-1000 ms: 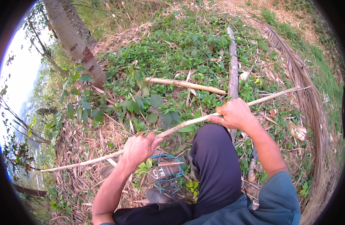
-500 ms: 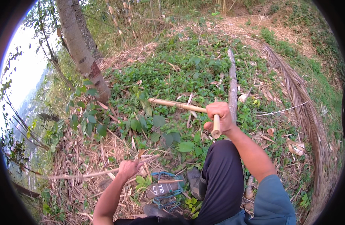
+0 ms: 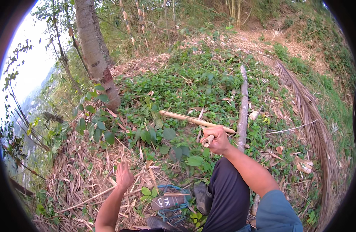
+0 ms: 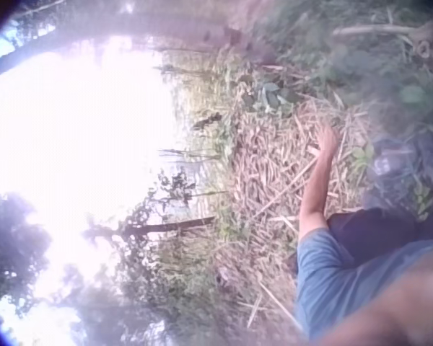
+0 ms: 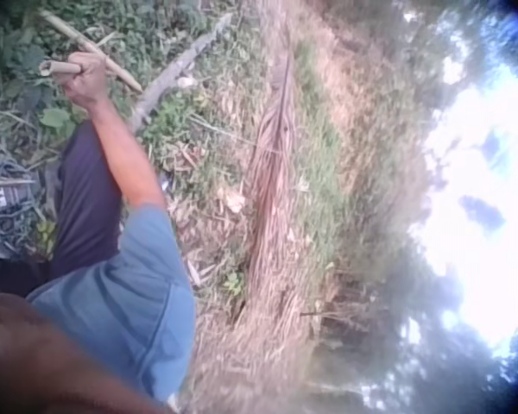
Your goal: The person sits on the ground in a wooded area and uses a machete to sharpen and split thin wooden sticks. They repeatedly shave the ends of the sticks to create points and then split them lengthwise.
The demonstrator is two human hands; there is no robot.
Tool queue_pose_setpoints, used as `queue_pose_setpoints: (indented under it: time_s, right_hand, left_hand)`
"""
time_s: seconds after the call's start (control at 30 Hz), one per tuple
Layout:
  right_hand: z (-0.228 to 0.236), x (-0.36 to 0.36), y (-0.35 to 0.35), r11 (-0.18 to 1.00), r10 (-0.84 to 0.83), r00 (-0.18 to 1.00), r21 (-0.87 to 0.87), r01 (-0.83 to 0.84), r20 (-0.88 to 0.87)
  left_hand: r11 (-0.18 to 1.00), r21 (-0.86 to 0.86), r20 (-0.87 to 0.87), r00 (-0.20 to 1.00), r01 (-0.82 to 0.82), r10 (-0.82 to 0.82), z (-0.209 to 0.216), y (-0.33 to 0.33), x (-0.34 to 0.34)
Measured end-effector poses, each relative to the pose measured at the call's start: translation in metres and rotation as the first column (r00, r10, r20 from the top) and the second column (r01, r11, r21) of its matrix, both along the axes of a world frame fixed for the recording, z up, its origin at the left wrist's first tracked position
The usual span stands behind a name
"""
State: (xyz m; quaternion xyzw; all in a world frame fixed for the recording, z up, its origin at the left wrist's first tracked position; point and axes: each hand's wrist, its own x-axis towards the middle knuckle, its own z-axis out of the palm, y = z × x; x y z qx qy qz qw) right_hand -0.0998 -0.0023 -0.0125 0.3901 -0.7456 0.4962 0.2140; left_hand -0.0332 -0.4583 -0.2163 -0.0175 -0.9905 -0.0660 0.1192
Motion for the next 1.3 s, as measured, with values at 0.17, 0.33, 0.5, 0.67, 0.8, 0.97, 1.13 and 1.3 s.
queue_pose_setpoints:
  time_s: [0.17,0.33,0.5,0.67,0.8,0.97,1.13,1.3]
  right_hand:
    - [-0.003,0.003,-0.022,0.992,0.033,0.992,0.117,-0.047,0.119]
    - [-0.006,0.008,-0.029,0.962,0.05,0.969,0.248,-0.112,0.243]
    - [-0.008,0.013,-0.034,0.931,0.19,0.942,0.254,-0.263,0.278]
    - [0.0,0.02,-0.04,0.885,0.277,0.918,0.296,-0.358,0.282]
    - [0.002,0.018,-0.037,0.85,0.252,0.934,0.403,-0.338,0.252]
    - [0.004,0.02,-0.037,0.887,0.165,0.96,0.391,-0.245,0.226]
    - [0.011,0.023,-0.034,0.841,-0.387,0.917,0.446,0.306,0.101]
    - [0.008,0.013,-0.026,0.675,-0.506,0.859,0.586,0.447,-0.073]
  left_hand:
    - [0.772,0.388,-0.34,0.856,0.504,-0.389,0.132,0.118,-0.031]
    - [0.404,0.517,-0.604,0.656,0.755,-0.453,0.233,0.19,0.007]
    - [0.296,0.585,-0.595,0.647,0.755,-0.476,0.245,0.199,0.03]
    - [0.293,0.628,-0.561,0.681,0.721,-0.471,0.245,0.198,0.044]
    - [0.264,0.63,-0.577,0.667,0.731,-0.471,0.248,0.2,0.048]
    - [0.218,0.687,-0.567,0.699,0.693,-0.435,0.241,0.199,0.045]
    - [-0.136,0.93,-0.323,0.937,0.34,0.133,0.225,0.172,-0.005]
    - [-0.497,0.856,0.147,0.855,0.142,0.498,0.146,0.043,-0.081]
